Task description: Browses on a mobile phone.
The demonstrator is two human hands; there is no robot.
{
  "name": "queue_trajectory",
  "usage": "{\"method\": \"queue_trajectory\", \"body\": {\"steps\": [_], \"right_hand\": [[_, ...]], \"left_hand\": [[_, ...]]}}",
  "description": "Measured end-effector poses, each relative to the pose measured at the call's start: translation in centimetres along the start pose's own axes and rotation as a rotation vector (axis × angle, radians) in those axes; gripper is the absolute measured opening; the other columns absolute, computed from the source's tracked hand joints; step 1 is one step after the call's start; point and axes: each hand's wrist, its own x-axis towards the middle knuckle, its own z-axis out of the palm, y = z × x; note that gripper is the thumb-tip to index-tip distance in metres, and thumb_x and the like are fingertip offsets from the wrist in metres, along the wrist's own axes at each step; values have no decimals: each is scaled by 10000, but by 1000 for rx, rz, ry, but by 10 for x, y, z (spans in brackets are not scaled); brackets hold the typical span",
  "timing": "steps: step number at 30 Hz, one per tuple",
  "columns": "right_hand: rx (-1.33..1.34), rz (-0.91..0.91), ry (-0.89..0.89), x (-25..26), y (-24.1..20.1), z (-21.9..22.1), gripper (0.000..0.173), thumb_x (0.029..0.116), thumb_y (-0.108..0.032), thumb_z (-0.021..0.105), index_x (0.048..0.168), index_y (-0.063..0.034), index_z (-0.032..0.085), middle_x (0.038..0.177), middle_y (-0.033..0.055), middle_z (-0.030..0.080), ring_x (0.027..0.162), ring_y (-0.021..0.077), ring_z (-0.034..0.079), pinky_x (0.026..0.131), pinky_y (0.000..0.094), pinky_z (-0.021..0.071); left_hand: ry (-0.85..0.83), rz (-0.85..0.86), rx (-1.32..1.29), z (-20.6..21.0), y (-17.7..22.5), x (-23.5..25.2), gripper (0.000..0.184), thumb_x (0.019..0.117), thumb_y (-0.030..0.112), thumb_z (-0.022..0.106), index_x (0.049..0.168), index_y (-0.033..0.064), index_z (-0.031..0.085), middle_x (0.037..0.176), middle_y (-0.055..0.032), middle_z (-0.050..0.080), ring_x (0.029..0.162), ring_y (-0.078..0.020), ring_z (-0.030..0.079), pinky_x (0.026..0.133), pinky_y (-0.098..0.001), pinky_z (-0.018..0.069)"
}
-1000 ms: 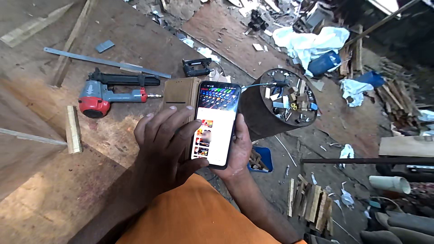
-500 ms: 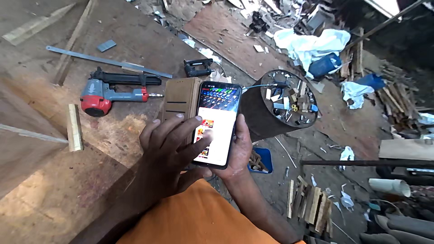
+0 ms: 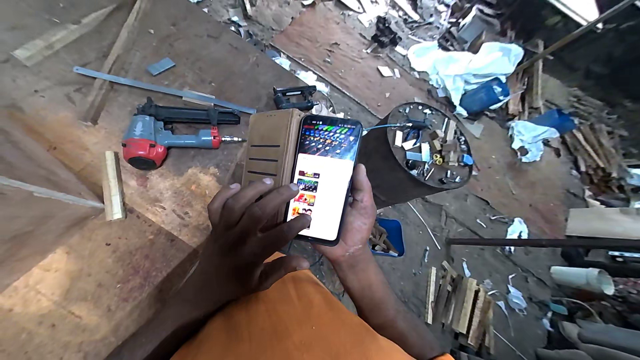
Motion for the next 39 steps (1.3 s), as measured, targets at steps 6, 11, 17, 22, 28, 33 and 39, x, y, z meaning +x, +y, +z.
{"method": "queue_trajectory", "body": {"steps": [6, 11, 17, 22, 28, 33, 39], "right_hand": [[-7, 3, 16, -2, 1, 1, 520, 998, -551, 485, 1279, -136, 621, 1197, 126, 689, 1109, 239, 683, 923, 458, 576], [-5, 5, 3, -3, 2, 2, 523, 1006, -550, 469, 1289, -134, 613, 1208, 129, 682, 1120, 242, 676, 930, 460, 572], [-11, 15, -20, -2, 3, 1, 526, 991, -550, 498, 1299, -138, 607, 1207, 130, 682, 1114, 247, 677, 918, 470, 575], [-18, 18, -27, -1, 4, 1, 527, 988, -551, 502, 1301, -139, 604, 1211, 131, 679, 1119, 249, 674, 923, 479, 571], [-21, 19, -31, 1, 5, 0, 536, 991, -554, 495, 1302, -132, 604, 1210, 135, 680, 1122, 253, 673, 924, 478, 570], [-15, 20, -23, 3, 6, 2, 540, 990, -556, 492, 1304, -131, 603, 1214, 138, 678, 1126, 256, 672, 926, 482, 569], [-19, 21, -18, 5, 6, 2, 544, 990, -558, 493, 1305, -129, 602, 1218, 142, 677, 1123, 261, 674, 921, 484, 572]], "left_hand": [[-8, 4, -1, -1, 1, -1, 503, 947, 652, 554, 1295, 318, 696, 1532, -27, 502, 1484, -278, 344, 1205, -581, 196], [-9, 4, -8, -3, 1, -3, 506, 952, 652, 545, 1300, 313, 692, 1540, -22, 493, 1488, -276, 337, 1206, -578, 197], [42, -24, -52, -6, -1, -4, 556, 942, 669, 554, 1307, 272, 689, 1513, -25, 517, 1470, -269, 356, 1198, -570, 211], [77, -40, -19, -6, -5, -4, 549, 966, 679, 503, 1310, 286, 673, 1500, -17, 522, 1475, -257, 347, 1195, -548, 209], [109, -69, -35, -7, -7, -5, 557, 944, 676, 548, 1279, 255, 691, 1506, -29, 521, 1485, -279, 339, 1205, -563, 205], [113, -72, -19, -8, -10, -4, 552, 956, 681, 521, 1281, 264, 681, 1500, -26, 521, 1479, -269, 342, 1195, -549, 214], [108, -83, -34, -8, -11, -5, 552, 956, 662, 538, 1281, 244, 693, 1509, -47, 515, 1485, -294, 334, 1199, -562, 213]]}}
